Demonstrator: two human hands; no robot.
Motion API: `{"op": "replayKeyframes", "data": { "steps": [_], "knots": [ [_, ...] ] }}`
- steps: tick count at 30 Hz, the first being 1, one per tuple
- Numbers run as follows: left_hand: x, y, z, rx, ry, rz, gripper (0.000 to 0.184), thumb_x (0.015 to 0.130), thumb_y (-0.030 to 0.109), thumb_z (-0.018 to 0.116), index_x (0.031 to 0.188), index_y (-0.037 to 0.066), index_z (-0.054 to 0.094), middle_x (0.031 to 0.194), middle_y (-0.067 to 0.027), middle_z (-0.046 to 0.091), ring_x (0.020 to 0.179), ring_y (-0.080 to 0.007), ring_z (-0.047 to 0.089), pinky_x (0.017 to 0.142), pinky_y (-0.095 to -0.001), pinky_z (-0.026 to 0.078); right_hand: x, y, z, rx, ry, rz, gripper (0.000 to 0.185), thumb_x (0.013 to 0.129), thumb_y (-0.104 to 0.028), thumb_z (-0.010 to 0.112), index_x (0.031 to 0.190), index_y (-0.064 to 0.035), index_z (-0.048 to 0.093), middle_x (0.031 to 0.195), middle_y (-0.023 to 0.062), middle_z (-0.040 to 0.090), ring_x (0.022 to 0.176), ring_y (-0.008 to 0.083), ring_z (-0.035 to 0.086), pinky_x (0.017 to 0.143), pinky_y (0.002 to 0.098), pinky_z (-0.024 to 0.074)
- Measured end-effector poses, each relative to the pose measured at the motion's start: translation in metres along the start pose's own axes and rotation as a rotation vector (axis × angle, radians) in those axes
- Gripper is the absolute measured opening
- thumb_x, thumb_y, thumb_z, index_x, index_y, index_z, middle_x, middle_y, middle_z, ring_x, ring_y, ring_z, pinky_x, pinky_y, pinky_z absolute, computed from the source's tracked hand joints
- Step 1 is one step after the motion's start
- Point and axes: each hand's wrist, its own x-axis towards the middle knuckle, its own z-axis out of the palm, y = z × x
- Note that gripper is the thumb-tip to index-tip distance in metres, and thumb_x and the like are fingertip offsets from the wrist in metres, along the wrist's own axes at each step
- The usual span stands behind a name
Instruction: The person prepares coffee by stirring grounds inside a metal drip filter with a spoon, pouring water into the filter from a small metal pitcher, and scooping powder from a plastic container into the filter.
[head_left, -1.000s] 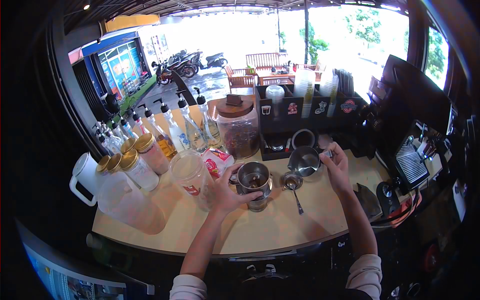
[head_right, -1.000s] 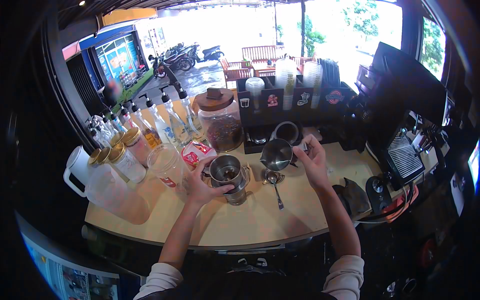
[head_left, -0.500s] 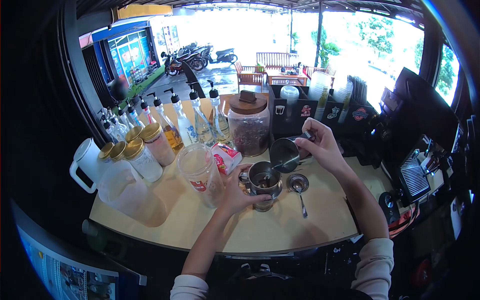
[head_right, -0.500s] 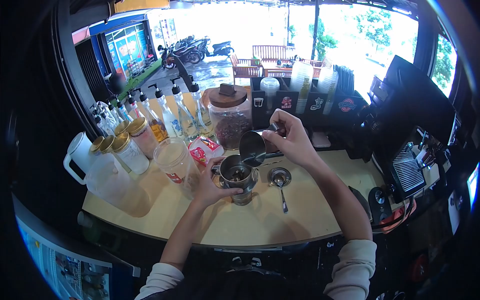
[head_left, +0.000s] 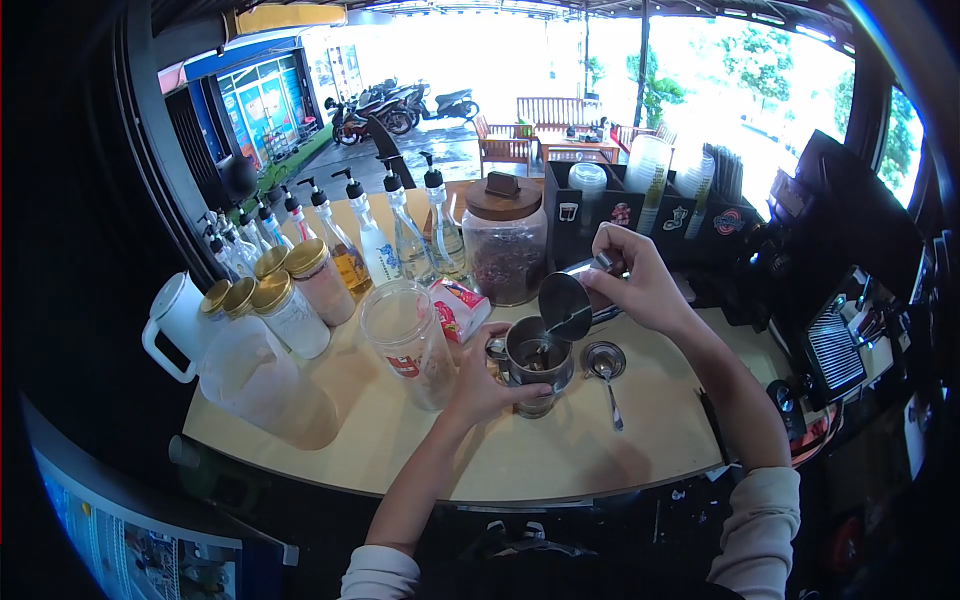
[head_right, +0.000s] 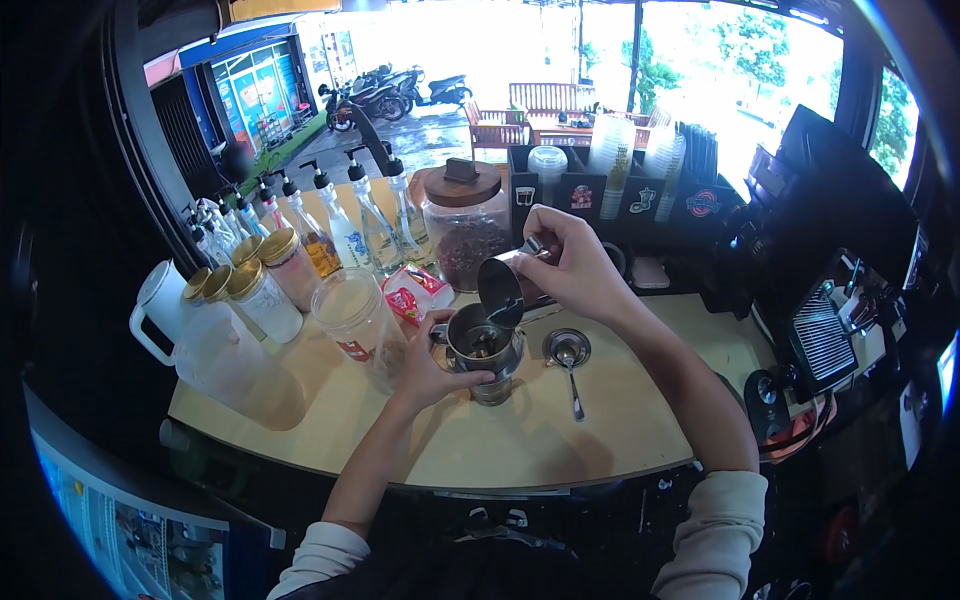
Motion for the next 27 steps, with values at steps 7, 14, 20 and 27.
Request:
{"op": "replayKeyframes", "data": {
  "steps": [7,14,20,27],
  "knots": [
    [0.001,-0.006,0.001,-0.006,0.006,0.015,0.091,0.049,0.036,0.092,0.120,0.003,0.046,0.115,-0.0118,0.056,0.112,-0.0233,0.055,0.099,-0.0366,0.042,0.001,0.003,0.004,-0.022,0.012,0.000,0.025,0.078,-0.004,0.065,0.077,-0.0033,0.040,0.069,-0.0036,0.033,0.061,0.0005,0.035,0.050,0.0203,0.0309],
    [0.000,-0.002,0.001,0.006,0.022,0.021,0.090,0.049,0.036,0.092,0.119,0.001,0.047,0.114,-0.0120,0.057,0.111,-0.0229,0.055,0.099,-0.0363,0.042,0.002,0.002,0.006,-0.042,0.007,-0.012,0.024,0.079,-0.003,0.065,0.078,-0.0026,0.041,0.069,-0.0028,0.034,0.062,0.0004,0.040,0.050,0.0199,0.0344],
    [0.001,-0.004,0.002,-0.007,0.017,0.027,0.090,0.049,0.036,0.092,0.119,0.002,0.047,0.113,-0.0121,0.058,0.110,-0.0229,0.056,0.099,-0.0365,0.042,0.001,-0.012,0.009,0.069,-0.029,0.046,0.020,0.081,-0.001,0.063,0.081,-0.0017,0.043,0.069,-0.0024,0.039,0.067,0.0026,0.055,0.051,0.0193,0.0451],
    [0.000,-0.001,0.001,-0.032,0.014,0.021,0.089,0.049,0.036,0.092,0.119,0.002,0.047,0.113,-0.0123,0.058,0.110,-0.0228,0.056,0.098,-0.0363,0.043,0.003,-0.012,0.008,-0.075,-0.060,0.012,0.022,0.085,-0.002,0.061,0.082,-0.0033,0.038,0.071,-0.0016,0.043,0.064,0.0032,0.058,0.053,0.0184,0.0505]
  ]
}}
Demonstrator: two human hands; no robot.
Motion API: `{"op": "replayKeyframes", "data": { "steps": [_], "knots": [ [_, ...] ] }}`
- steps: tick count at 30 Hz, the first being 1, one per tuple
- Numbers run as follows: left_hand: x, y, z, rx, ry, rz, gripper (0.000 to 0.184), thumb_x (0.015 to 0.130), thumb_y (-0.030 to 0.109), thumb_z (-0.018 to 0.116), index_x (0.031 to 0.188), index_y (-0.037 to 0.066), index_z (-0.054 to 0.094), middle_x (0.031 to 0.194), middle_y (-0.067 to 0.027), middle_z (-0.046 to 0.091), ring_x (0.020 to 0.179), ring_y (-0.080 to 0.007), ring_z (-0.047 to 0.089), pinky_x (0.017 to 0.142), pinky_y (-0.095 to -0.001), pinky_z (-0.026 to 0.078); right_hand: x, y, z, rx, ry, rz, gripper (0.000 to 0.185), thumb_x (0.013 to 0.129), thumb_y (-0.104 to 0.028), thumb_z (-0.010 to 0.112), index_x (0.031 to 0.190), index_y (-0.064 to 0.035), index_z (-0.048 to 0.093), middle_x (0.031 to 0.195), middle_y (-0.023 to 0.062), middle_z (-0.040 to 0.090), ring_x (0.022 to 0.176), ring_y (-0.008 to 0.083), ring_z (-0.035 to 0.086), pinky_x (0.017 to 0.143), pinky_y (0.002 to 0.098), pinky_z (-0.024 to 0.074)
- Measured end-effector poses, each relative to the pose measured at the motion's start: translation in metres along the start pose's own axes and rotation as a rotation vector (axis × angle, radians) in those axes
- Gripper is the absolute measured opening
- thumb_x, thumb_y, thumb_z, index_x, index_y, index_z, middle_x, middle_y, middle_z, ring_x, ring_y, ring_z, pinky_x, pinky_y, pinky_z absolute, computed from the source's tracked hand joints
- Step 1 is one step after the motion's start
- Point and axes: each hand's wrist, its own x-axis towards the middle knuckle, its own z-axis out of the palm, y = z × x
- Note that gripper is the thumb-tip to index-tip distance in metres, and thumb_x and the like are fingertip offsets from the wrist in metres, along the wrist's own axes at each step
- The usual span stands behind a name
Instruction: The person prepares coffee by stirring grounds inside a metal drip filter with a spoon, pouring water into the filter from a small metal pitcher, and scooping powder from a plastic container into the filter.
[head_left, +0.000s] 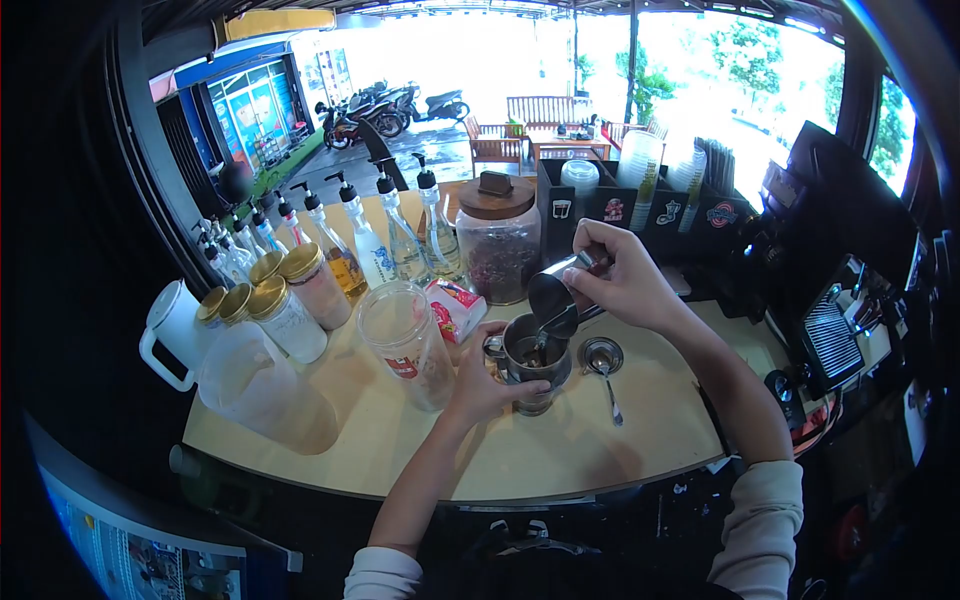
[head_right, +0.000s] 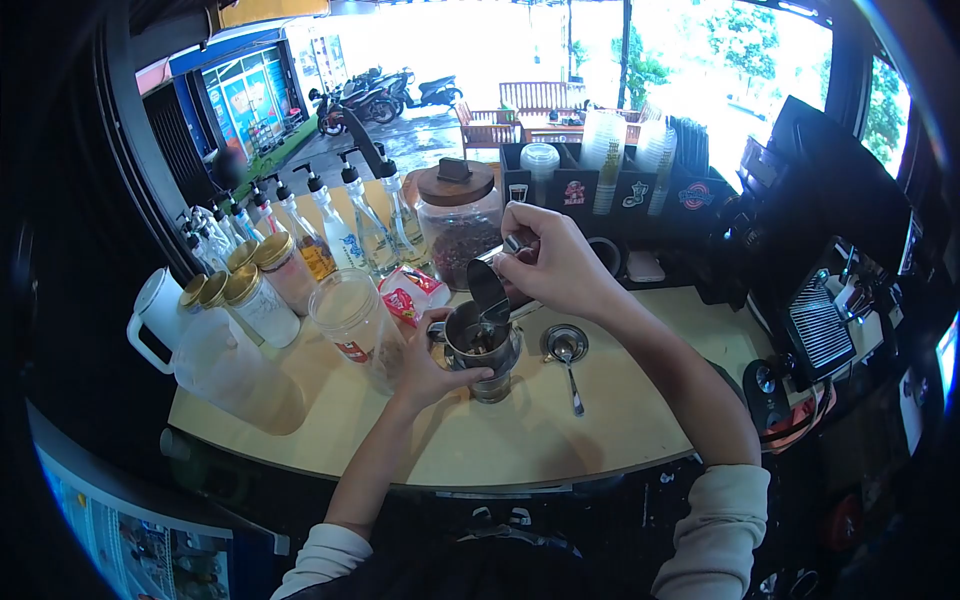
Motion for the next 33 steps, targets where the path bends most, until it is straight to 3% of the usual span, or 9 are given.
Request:
{"op": "replayKeyframes", "data": {
  "steps": [8,19,33],
  "knots": [
    [0.000,0.000,0.000,0.017,0.027,0.019,0.088,0.049,0.035,0.092,0.118,0.001,0.048,0.111,-0.0125,0.059,0.108,-0.0231,0.057,0.097,-0.0364,0.044,-0.003,-0.009,-0.001,0.072,0.001,0.036,0.022,0.085,-0.003,0.061,0.083,-0.0028,0.039,0.071,-0.0024,0.040,0.064,0.0039,0.059,0.053,0.0186,0.0512],
    [0.000,-0.003,0.001,0.012,0.025,0.008,0.089,0.049,0.035,0.092,0.118,0.001,0.047,0.112,-0.0130,0.059,0.109,-0.0242,0.057,0.097,-0.0371,0.044,-0.007,-0.007,-0.009,0.033,0.052,0.084,0.019,0.082,-0.001,0.061,0.083,0.0004,0.043,0.074,0.0007,0.045,0.065,0.0045,0.058,0.054,0.0216,0.0529],
    [-0.001,-0.005,0.000,0.050,0.017,0.013,0.089,0.050,0.035,0.092,0.119,0.002,0.046,0.114,-0.0133,0.058,0.110,-0.0239,0.056,0.098,-0.0371,0.044,0.006,0.004,-0.004,0.003,0.084,0.008,0.022,0.079,-0.002,0.064,0.081,0.0007,0.042,0.072,0.0007,0.043,0.064,0.0033,0.053,0.053,0.0228,0.0505]
  ]
}}
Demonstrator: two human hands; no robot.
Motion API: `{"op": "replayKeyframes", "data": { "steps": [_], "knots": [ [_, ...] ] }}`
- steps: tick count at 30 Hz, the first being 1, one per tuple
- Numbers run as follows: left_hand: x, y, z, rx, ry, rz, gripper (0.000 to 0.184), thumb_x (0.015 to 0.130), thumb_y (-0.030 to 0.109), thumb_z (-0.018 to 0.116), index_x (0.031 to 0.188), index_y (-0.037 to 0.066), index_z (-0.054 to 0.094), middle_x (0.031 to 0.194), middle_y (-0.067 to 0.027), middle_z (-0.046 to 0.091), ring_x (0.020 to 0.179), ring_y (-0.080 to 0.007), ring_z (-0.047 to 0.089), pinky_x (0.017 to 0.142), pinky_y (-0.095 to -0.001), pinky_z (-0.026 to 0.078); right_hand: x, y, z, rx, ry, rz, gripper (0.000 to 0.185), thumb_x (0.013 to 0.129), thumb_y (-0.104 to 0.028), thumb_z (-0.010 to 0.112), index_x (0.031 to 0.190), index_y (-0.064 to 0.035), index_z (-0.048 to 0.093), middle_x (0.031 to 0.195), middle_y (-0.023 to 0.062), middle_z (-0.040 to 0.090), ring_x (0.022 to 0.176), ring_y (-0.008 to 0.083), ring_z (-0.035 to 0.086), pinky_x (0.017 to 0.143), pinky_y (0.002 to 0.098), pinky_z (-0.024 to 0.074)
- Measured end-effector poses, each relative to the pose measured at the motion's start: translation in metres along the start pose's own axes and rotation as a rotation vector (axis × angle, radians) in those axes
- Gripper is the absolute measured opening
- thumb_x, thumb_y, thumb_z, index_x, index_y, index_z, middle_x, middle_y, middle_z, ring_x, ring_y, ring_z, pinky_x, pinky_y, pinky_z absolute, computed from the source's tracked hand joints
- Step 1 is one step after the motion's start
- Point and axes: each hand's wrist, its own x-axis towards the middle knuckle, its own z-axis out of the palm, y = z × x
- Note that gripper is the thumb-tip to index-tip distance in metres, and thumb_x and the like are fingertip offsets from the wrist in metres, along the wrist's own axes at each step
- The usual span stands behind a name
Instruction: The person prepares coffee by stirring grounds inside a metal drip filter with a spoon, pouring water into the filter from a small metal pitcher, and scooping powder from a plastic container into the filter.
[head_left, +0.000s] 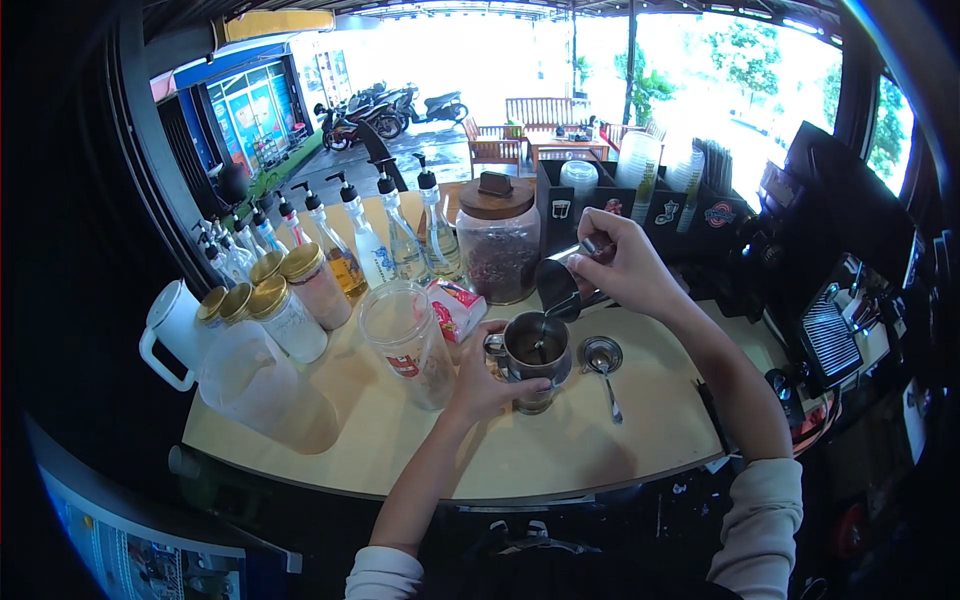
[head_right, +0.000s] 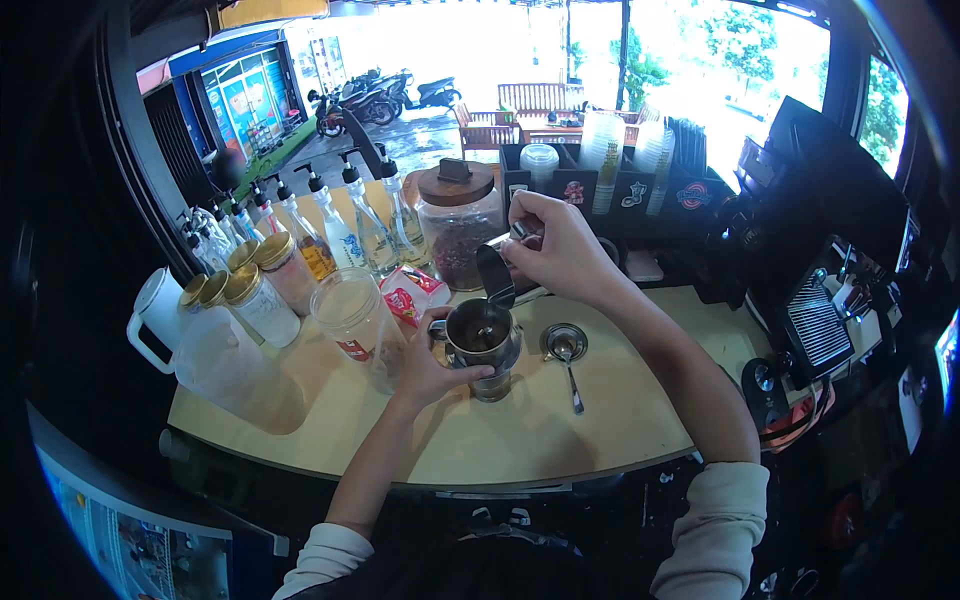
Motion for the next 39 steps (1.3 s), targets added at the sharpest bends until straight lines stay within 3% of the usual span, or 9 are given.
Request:
{"op": "replayKeyframes", "data": {
  "steps": [8,14,16,17,21,27,33,37,39],
  "knots": [
    [0.000,0.006,-0.001,-0.022,-0.017,-0.024,0.089,0.050,0.034,0.092,0.119,0.002,0.046,0.114,-0.0130,0.058,0.111,-0.0242,0.056,0.099,-0.0377,0.043,-0.004,-0.011,0.001,0.062,-0.005,0.007,0.022,0.079,-0.001,0.064,0.081,0.0004,0.042,0.072,0.0003,0.042,0.065,0.0027,0.053,0.053,0.0219,0.0513],
    [0.000,0.001,0.000,-0.020,-0.005,-0.016,0.089,0.050,0.034,0.092,0.120,0.003,0.046,0.114,-0.0122,0.058,0.112,-0.0246,0.055,0.099,-0.0382,0.042,-0.008,0.020,-0.010,-0.008,0.085,-0.013,0.023,0.079,-0.004,0.065,0.079,-0.0029,0.042,0.068,-0.0037,0.039,0.062,0.0005,0.046,0.051,0.0185,0.0388],
    [0.001,-0.008,0.002,-0.056,0.000,0.010,0.089,0.050,0.034,0.092,0.120,0.004,0.046,0.114,-0.0121,0.058,0.112,-0.0246,0.055,0.098,-0.0383,0.042,-0.012,0.036,-0.015,0.239,0.201,0.009,0.023,0.079,-0.004,0.066,0.078,-0.0059,0.043,0.066,-0.0058,0.040,0.061,-0.0005,0.042,0.052,0.0183,0.0340],
    [0.000,-0.007,0.001,-0.058,-0.003,0.013,0.089,0.050,0.034,0.092,0.120,0.004,0.046,0.114,-0.0121,0.058,0.112,-0.0246,0.055,0.098,-0.0383,0.042,-0.020,0.026,-0.015,0.388,0.235,0.099,0.021,0.081,-0.005,0.066,0.078,-0.0079,0.046,0.068,-0.0058,0.045,0.062,-0.0001,0.044,0.053,0.0190,0.0369],
    [-0.001,-0.003,0.000,-0.041,0.000,0.007,0.089,0.050,0.035,0.092,0.120,0.004,0.046,0.114,-0.0121,0.058,0.111,-0.0243,0.055,0.098,-0.0381,0.042,-0.049,0.063,-0.028,0.502,0.409,0.168,0.018,0.083,-0.006,0.064,0.076,-0.0088,0.047,0.068,-0.0036,0.051,0.061,0.0033,0.049,0.055,0.0196,0.0399],
    [0.000,-0.006,0.002,-0.060,0.015,0.064,0.087,0.051,0.034,0.091,0.120,0.003,0.046,0.112,-0.0117,0.059,0.109,-0.0241,0.056,0.096,-0.0383,0.042,-0.114,0.167,-0.046,0.597,0.686,0.299,0.020,0.082,-0.002,0.060,0.072,-0.0105,0.046,0.064,-0.0027,0.047,0.057,0.0061,0.045,0.055,0.0220,0.0409],
    [0.000,-0.010,0.003,-0.061,0.018,0.091,0.087,0.051,0.035,0.092,0.119,0.004,0.047,0.110,-0.0116,0.060,0.107,-0.0238,0.057,0.095,-0.0381,0.043,-0.150,0.217,-0.039,0.845,0.903,0.320,0.022,0.083,0.002,0.056,0.070,-0.0108,0.043,0.062,-0.0007,0.045,0.055,0.0094,0.044,0.053,0.0261,0.0379],
    [0.000,-0.011,0.004,-0.064,0.034,0.090,0.087,0.051,0.035,0.092,0.119,0.004,0.046,0.110,-0.0117,0.061,0.106,-0.0237,0.057,0.096,-0.0378,0.043,-0.162,0.228,-0.037,0.918,0.854,0.271,0.023,0.083,0.003,0.056,0.070,-0.0112,0.043,0.061,0.0002,0.045,0.053,0.0115,0.044,0.055,0.0289,0.0397],
    [-0.001,-0.009,0.004,-0.065,0.032,0.086,0.087,0.051,0.035,0.092,0.119,0.004,0.046,0.109,-0.0118,0.061,0.106,-0.0236,0.057,0.096,-0.0377,0.043,-0.166,0.226,-0.039,0.819,0.802,0.345,0.016,0.085,0.000,0.056,0.075,-0.0087,0.047,0.065,0.0009,0.047,0.058,0.0139,0.047,0.058,0.0309,0.0403]
  ]
}}
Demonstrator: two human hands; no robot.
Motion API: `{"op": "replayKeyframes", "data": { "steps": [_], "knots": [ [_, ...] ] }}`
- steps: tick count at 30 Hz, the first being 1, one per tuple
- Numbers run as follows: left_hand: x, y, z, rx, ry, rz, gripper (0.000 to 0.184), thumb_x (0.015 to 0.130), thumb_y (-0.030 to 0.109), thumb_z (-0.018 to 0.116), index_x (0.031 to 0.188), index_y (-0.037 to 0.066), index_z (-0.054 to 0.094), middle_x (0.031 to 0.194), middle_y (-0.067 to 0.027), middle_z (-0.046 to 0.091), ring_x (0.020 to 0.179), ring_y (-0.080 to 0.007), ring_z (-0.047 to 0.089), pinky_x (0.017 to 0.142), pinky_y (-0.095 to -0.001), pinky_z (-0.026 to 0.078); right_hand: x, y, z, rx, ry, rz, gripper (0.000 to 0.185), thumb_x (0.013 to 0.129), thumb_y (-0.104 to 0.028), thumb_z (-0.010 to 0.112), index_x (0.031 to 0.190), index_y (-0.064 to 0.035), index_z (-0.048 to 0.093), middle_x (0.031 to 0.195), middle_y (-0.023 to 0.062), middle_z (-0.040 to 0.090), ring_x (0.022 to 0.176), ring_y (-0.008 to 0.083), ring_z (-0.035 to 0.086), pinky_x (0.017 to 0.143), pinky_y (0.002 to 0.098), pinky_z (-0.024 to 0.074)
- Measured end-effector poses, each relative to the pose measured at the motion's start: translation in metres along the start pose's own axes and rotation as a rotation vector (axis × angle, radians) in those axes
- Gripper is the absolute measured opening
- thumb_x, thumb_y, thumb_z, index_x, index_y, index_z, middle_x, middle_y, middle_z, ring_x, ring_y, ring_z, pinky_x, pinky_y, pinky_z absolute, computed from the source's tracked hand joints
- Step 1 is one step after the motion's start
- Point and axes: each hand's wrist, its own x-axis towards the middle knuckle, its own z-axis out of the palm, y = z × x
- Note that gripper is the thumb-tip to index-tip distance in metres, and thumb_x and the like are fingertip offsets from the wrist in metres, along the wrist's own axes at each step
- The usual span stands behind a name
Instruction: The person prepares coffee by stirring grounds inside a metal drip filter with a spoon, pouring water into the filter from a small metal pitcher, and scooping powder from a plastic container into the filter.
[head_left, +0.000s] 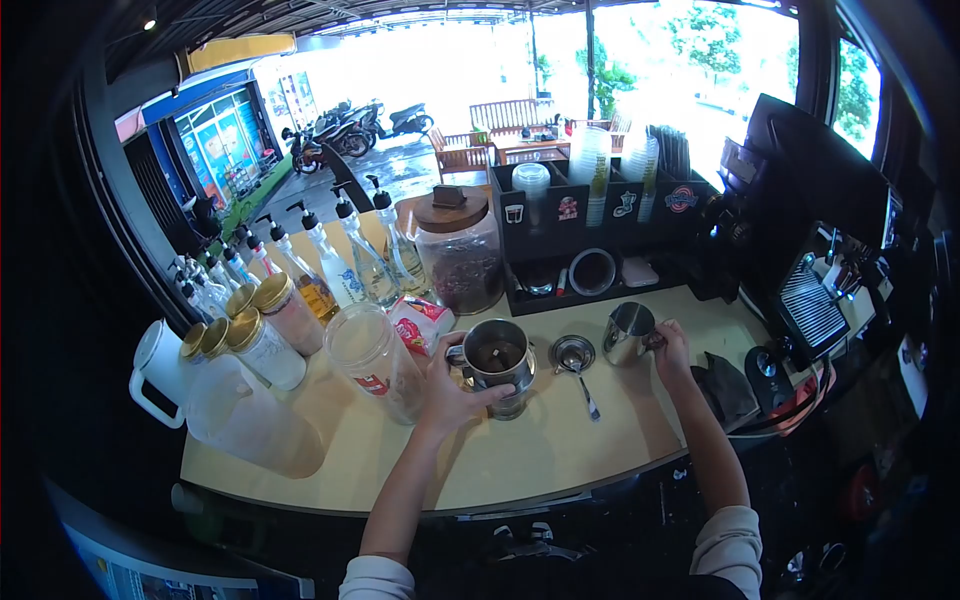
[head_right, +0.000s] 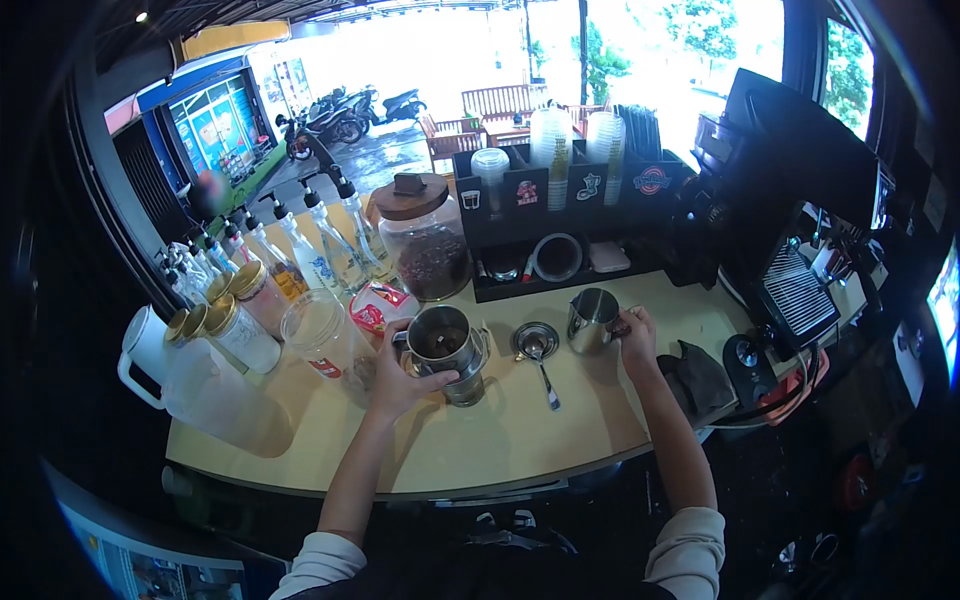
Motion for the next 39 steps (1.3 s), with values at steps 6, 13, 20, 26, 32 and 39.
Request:
{"op": "replayKeyframes", "data": {
  "steps": [6,13,20,26,32,39],
  "knots": [
    [0.000,0.002,0.000,-0.010,0.007,0.005,0.088,0.051,0.034,0.092,0.119,0.004,0.045,0.107,-0.0119,0.062,0.104,-0.0232,0.059,0.095,-0.0373,0.043,-0.031,-0.027,0.025,-1.038,0.188,-0.777,0.010,0.083,-0.003,0.062,0.088,-0.0018,0.054,0.077,0.0065,0.052,0.076,0.0189,0.053,0.063,0.0295,0.0417],
    [-0.002,0.000,0.001,0.004,0.018,-0.004,0.088,0.051,0.035,0.092,0.119,0.004,0.045,0.109,-0.0119,0.061,0.106,-0.0239,0.058,0.095,-0.0376,0.043,-0.102,0.008,0.069,-1.427,-0.512,-0.359,0.018,0.084,-0.015,0.062,0.092,-0.0010,0.055,0.085,0.0183,0.061,0.078,0.0343,0.063,0.067,0.0430,0.0500],
    [-0.001,0.006,-0.002,0.032,-0.001,-0.011,0.087,0.052,0.035,0.092,0.120,0.004,0.046,0.111,-0.0113,0.060,0.107,-0.0232,0.057,0.095,-0.0375,0.043,-0.088,0.008,0.078,-1.720,-0.432,-0.233,0.015,0.089,-0.013,0.048,0.088,0.0016,0.051,0.084,0.0248,0.062,0.076,0.0428,0.062,0.067,0.0491,0.0513],
    [0.000,0.002,-0.002,0.030,-0.029,-0.062,0.090,0.053,0.036,0.092,0.122,0.004,0.044,0.115,-0.0108,0.057,0.109,-0.0224,0.055,0.096,-0.0373,0.043,-0.092,-0.083,0.148,-1.325,-0.407,-0.580,0.007,0.090,-0.007,0.052,0.090,0.0003,0.053,0.074,0.0202,0.060,0.072,0.0391,0.062,0.060,0.0456,0.0476],
    [-0.001,0.004,-0.003,0.075,-0.042,-0.077,0.093,0.052,0.039,0.091,0.123,0.004,0.042,0.116,-0.0107,0.055,0.109,-0.0220,0.055,0.095,-0.0369,0.044,-0.092,-0.098,0.202,-1.192,-0.735,-0.768,0.013,0.087,-0.011,0.060,0.082,-0.0010,0.053,0.073,0.0148,0.061,0.067,0.0370,0.060,0.058,0.0431,0.0466],
    [0.000,0.013,-0.004,0.098,-0.041,-0.095,0.091,0.052,0.038,0.091,0.123,0.006,0.043,0.112,-0.0098,0.058,0.106,-0.0223,0.057,0.093,-0.0366,0.045,-0.089,-0.090,0.230,-1.008,-0.937,-0.704,0.009,0.085,-0.006,0.062,0.091,-0.0004,0.057,0.077,0.0134,0.060,0.062,0.0311,0.059,0.055,0.0385,0.0470]
  ]
}}
